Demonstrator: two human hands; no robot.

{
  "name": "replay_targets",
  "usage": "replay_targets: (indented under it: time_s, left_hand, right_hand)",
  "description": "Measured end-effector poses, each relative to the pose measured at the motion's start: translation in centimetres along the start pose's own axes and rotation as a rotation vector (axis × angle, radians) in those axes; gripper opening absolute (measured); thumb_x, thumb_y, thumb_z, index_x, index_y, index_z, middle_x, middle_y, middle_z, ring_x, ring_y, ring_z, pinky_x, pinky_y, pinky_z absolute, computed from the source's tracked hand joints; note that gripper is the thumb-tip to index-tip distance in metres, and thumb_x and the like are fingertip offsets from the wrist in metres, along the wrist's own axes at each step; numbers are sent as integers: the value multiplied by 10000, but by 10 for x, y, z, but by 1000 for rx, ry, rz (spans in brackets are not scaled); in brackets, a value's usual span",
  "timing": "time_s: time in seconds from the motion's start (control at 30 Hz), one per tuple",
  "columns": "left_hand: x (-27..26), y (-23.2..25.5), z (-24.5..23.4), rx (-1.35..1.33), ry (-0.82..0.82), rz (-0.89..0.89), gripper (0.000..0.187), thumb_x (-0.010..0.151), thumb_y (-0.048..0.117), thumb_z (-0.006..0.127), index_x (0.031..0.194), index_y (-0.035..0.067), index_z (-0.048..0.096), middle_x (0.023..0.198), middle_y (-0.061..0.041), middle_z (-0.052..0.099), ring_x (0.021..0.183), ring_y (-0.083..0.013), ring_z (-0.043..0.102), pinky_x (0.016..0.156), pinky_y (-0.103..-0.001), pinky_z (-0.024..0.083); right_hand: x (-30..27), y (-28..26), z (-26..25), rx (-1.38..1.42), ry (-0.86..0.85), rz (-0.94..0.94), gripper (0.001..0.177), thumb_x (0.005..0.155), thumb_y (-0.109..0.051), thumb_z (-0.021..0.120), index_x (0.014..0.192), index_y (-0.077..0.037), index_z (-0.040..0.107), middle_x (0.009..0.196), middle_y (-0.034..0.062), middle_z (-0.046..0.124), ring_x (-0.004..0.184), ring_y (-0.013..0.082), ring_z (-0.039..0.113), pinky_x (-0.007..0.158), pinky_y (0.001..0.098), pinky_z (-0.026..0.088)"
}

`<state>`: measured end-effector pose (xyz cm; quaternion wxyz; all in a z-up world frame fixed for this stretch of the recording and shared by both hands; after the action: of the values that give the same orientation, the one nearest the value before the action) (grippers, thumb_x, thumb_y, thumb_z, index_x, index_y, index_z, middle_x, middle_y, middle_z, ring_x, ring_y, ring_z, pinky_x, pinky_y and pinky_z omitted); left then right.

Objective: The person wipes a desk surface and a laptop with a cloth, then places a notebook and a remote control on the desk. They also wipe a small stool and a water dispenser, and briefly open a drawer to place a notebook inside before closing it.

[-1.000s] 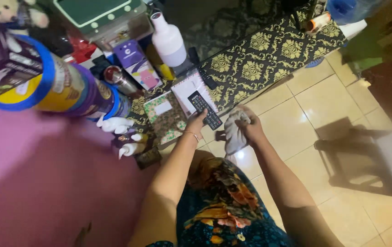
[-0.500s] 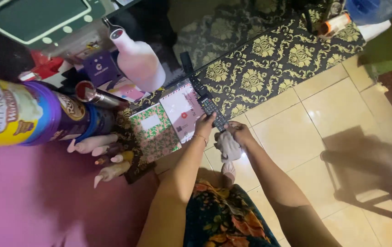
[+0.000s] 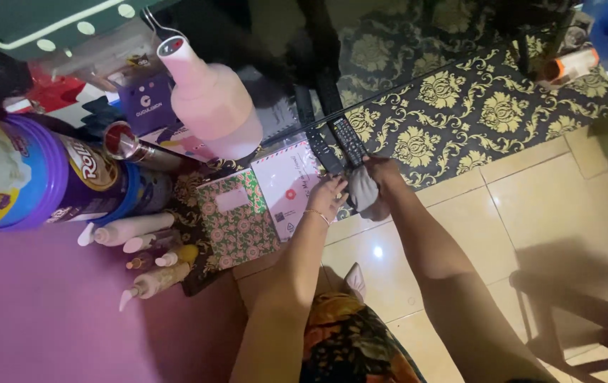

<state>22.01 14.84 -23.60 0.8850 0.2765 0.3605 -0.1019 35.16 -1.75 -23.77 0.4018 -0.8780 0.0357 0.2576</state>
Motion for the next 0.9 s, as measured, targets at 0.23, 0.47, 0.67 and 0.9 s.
replay_targets:
  time_s: [0.23,0.47,0.67,0.9]
  left_hand:
    - [-14,7,12,-115,62,35,497,1027,299,506,1512,271,399,1442,31,579,1323,-185,548,987,-409,445]
    - [-31,9,13,-42,67,90,565,985,307,633,1513,178,479,1430,9,559,1335,-197,545,989,-439,453]
    - [-65,15,16,-28,20,147,591,989,342,644,1506,128,452,1489,3,528,1365,-221,523,1026,-459,447]
    - [-115,6,-19,85,-116,242,593,986,314,536,1547,168,406,1549,-4,520,1343,-207,543,1036,-422,432]
  right_hand:
    - [9,-26,18,-391,-4,-128,452,993,-460,613,1277,-124,715,1213,203,711,1107,379,664,913,439,519]
    - [9,-52,9,-408,-188,-185,480,985,-466,571,1327,-136,639,1246,178,700,1094,416,694,902,501,561]
    - [-37,-92,-4,-501,-164,-290,484,948,-510,597,1222,-122,689,1205,180,697,1113,421,649,927,516,517]
    - [-132,-113,-8,-479,-10,-134,552,876,-578,660,1181,-120,706,1122,227,707,1067,426,665,894,515,523]
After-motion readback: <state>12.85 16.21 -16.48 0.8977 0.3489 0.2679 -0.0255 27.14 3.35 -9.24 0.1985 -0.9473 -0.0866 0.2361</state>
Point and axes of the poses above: each hand's wrist, its own x-axis towards the middle knuckle, its own z-axis out of the palm, y = z × x, the point moved 1 cm from there along x, towards the middle knuckle
